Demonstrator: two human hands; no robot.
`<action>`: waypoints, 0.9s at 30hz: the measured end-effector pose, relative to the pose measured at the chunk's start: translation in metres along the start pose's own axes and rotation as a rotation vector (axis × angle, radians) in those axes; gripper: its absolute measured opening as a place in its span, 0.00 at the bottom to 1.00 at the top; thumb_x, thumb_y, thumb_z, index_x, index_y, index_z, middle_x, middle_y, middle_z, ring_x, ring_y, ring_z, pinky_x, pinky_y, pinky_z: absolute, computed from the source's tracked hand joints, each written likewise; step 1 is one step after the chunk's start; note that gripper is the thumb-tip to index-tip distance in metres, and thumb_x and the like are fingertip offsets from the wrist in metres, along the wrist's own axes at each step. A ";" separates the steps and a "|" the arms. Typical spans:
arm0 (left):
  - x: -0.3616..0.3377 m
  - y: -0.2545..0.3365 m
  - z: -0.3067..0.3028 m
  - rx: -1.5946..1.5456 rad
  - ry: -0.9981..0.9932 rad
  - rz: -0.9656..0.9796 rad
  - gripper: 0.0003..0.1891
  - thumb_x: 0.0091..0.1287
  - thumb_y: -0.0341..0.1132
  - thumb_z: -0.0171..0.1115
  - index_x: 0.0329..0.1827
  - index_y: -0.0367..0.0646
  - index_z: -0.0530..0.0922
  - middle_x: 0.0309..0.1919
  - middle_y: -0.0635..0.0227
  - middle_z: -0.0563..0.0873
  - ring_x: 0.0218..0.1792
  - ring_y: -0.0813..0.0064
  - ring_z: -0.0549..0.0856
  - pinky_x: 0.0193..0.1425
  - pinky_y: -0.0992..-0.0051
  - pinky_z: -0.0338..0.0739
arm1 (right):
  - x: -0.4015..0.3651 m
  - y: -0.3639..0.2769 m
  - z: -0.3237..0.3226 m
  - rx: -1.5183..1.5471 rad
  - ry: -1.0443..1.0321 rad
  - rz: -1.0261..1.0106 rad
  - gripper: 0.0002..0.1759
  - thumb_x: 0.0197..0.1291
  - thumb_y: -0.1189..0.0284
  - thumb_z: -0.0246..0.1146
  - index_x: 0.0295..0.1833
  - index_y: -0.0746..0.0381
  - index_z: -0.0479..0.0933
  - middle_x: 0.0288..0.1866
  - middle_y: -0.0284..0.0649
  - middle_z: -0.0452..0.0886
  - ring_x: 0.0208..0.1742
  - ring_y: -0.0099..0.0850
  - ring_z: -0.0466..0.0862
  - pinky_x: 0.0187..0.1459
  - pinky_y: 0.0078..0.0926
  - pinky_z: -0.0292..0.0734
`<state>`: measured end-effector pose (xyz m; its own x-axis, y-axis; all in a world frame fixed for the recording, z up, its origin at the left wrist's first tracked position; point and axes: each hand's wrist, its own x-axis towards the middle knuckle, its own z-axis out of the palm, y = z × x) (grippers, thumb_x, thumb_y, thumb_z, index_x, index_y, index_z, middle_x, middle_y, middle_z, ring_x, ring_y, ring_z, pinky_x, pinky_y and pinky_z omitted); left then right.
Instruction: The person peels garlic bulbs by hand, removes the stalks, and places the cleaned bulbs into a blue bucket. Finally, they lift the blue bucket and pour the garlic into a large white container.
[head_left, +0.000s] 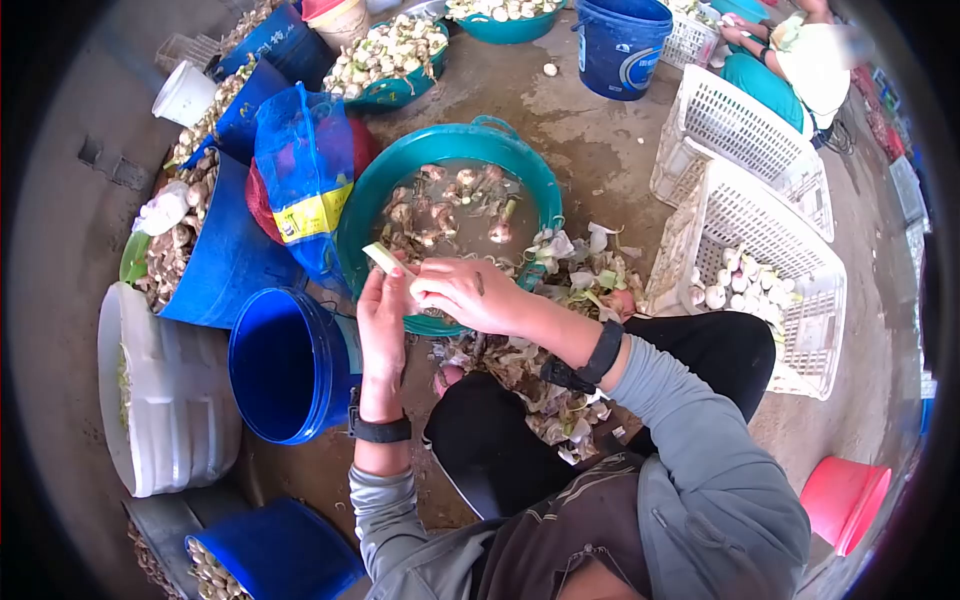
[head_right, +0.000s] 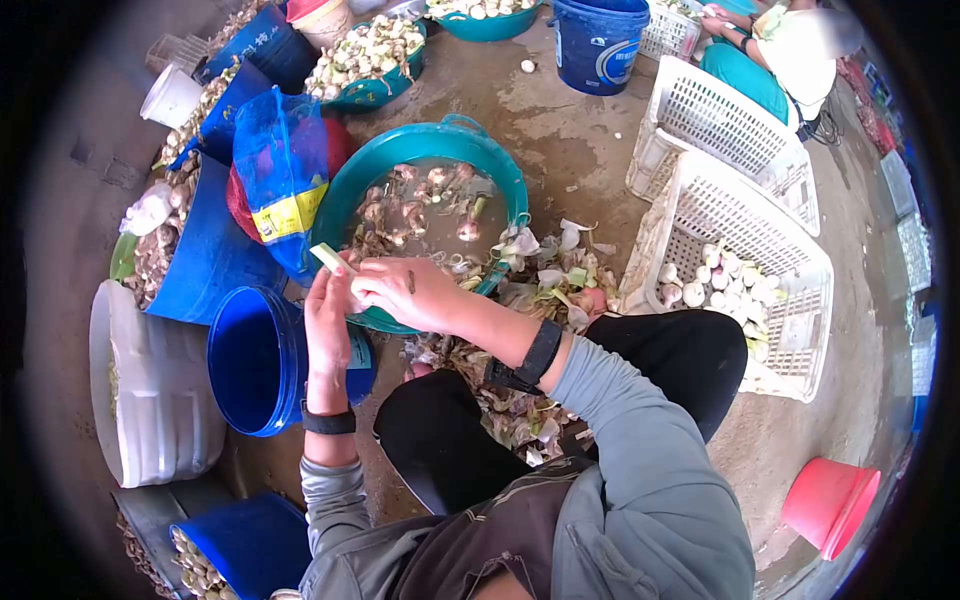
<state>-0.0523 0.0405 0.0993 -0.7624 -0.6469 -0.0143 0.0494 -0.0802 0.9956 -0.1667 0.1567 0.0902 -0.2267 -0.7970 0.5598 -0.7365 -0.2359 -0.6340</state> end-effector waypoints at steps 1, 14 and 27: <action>0.002 0.007 0.002 -0.037 0.003 -0.011 0.19 0.74 0.38 0.50 0.61 0.33 0.70 0.42 0.64 0.84 0.43 0.78 0.82 0.47 0.79 0.77 | -0.004 -0.003 -0.005 0.002 0.010 -0.004 0.05 0.57 0.72 0.60 0.35 0.58 0.70 0.35 0.37 0.74 0.37 0.39 0.80 0.36 0.36 0.77; 0.006 0.049 0.049 -0.230 0.078 -0.031 0.19 0.74 0.38 0.45 0.59 0.31 0.66 0.38 0.60 0.82 0.42 0.68 0.83 0.48 0.71 0.78 | -0.051 0.010 -0.027 -0.124 0.087 -0.008 0.02 0.57 0.74 0.58 0.36 0.60 0.73 0.35 0.41 0.76 0.37 0.43 0.80 0.37 0.37 0.76; 0.062 0.012 0.105 0.715 -0.515 0.453 0.18 0.64 0.33 0.60 0.57 0.48 0.77 0.49 0.61 0.83 0.52 0.61 0.81 0.59 0.67 0.73 | -0.088 0.133 0.007 -0.186 -0.258 0.543 0.12 0.57 0.71 0.52 0.43 0.59 0.79 0.43 0.49 0.82 0.44 0.48 0.82 0.45 0.44 0.76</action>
<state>-0.1672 0.0789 0.1206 -0.9636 -0.0811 0.2546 0.1334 0.6797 0.7212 -0.2401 0.1916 -0.0467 -0.4558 -0.8898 0.0224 -0.6629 0.3226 -0.6756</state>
